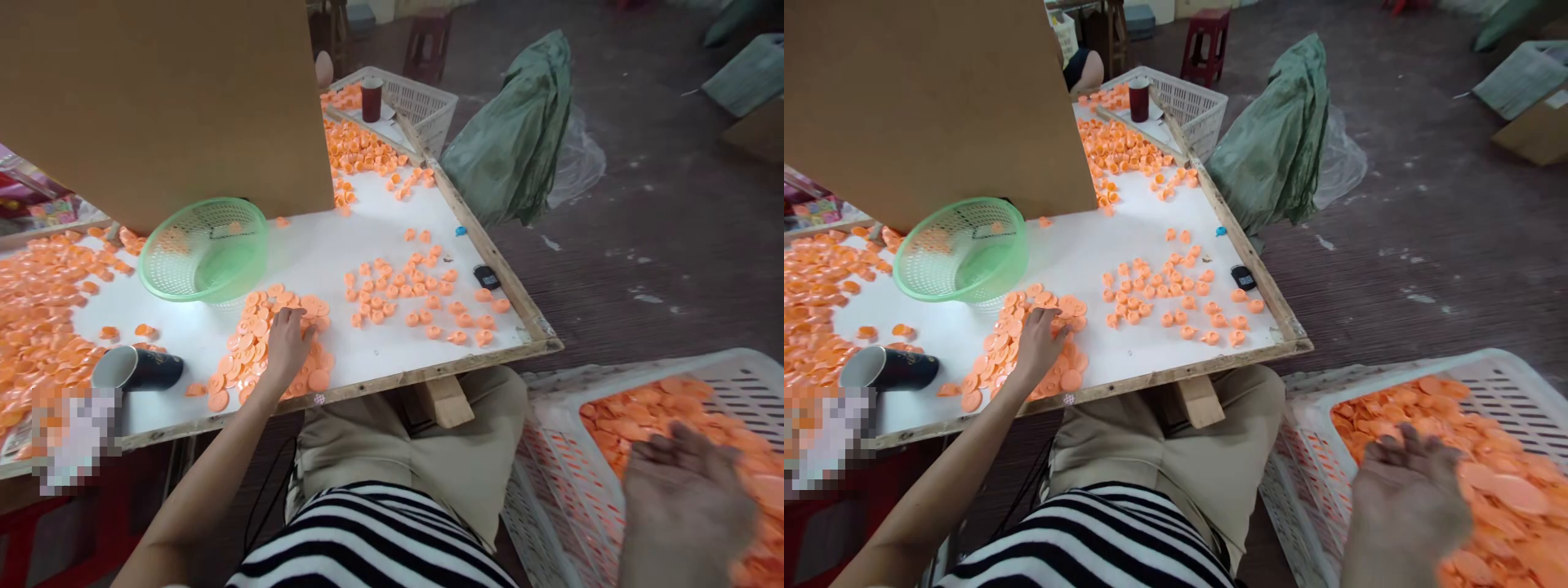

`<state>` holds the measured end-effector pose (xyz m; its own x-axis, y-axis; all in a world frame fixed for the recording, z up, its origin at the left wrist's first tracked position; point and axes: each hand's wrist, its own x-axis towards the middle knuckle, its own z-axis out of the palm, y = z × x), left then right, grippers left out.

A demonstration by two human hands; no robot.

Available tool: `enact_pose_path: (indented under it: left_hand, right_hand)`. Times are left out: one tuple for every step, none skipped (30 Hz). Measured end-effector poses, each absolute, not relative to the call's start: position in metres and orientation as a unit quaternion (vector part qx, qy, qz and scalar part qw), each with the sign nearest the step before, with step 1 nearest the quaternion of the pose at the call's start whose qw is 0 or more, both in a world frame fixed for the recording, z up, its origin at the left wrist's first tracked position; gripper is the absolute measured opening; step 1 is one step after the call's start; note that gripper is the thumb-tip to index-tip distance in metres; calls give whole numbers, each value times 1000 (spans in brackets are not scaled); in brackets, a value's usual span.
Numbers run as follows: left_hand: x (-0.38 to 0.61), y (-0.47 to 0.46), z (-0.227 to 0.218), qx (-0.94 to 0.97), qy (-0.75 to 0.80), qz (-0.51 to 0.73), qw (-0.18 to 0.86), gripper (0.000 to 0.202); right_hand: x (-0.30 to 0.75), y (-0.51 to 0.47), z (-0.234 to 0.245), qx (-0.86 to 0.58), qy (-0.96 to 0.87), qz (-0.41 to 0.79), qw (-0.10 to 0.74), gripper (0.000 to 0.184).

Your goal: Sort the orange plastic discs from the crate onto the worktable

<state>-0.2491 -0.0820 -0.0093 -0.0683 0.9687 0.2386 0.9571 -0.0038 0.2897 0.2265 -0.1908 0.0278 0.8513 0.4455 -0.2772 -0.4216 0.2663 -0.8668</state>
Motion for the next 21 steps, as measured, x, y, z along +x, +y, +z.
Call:
enact_pose_path:
  left_hand:
    - [-250,-78,-10,688,704,176,8,32]
    - [-250,-74,-11,695,701,162,6,34]
    - [-250,-70,-11,701,697,149,6,35]
    - [-249,-66,-11,705,695,140,9,35]
    - [-249,-62,-11,707,694,135,14,34]
    - [-248,-58,-10,708,693,135,20,32]
    - [-248,-56,-9,708,692,137,26,28]
    - [-248,-54,-8,708,691,144,30,25]
    - [-249,-54,-7,708,688,155,33,23]
    - [-248,-54,-6,710,682,170,34,22]
    - [-248,-56,-5,711,676,192,35,23]
    - [-247,-59,-4,709,670,217,35,24]
    - [-246,-63,-2,704,667,243,38,25]
    - [-244,-68,-1,696,665,267,43,26]
    - [-241,-73,0,686,667,287,50,26]
    - [-238,-79,0,676,670,302,59,26]
    - [-236,-85,0,667,672,314,68,26]
    - [-232,-90,0,659,675,324,78,26]
    - [-229,-95,-1,652,676,333,90,25]
    - [-226,-100,-2,647,674,339,107,26]
    - [-222,-104,-3,644,671,344,127,27]
  right_hand:
    - [215,-187,18,-576,-27,304,758,12]
    - [198,-181,10,-597,-50,339,726,12]
    - [178,-173,4,-608,-84,372,697,18]
    - [155,-165,0,-612,-130,402,668,26]
    - [132,-155,-1,-615,-182,421,642,30]
    - [108,-146,0,-613,-238,436,614,32]
    - [85,-136,1,-608,-298,448,584,31]
    - [64,-126,3,-598,-359,453,555,30]
    - [45,-115,4,-584,-423,452,525,28]
    - [28,-105,4,-567,-488,442,495,27]
    - [13,-95,2,-547,-552,424,465,26]
    - [0,-87,-1,-526,-613,401,433,27]
    - [-10,-79,-4,-507,-665,376,399,29]
    - [-19,-74,-8,-490,-708,352,367,33]
    - [-26,-71,-12,-477,-739,334,339,37]
    - [-31,-70,-16,-470,-760,322,314,39]
    - [-34,-71,-19,-465,-772,317,294,39]
    - [-35,-74,-20,-462,-779,317,280,38]
    - [-34,-77,-21,-459,-782,321,273,36]
    - [-32,-82,-21,-457,-780,329,274,35]
    - [-29,-86,-20,-456,-773,339,281,33]
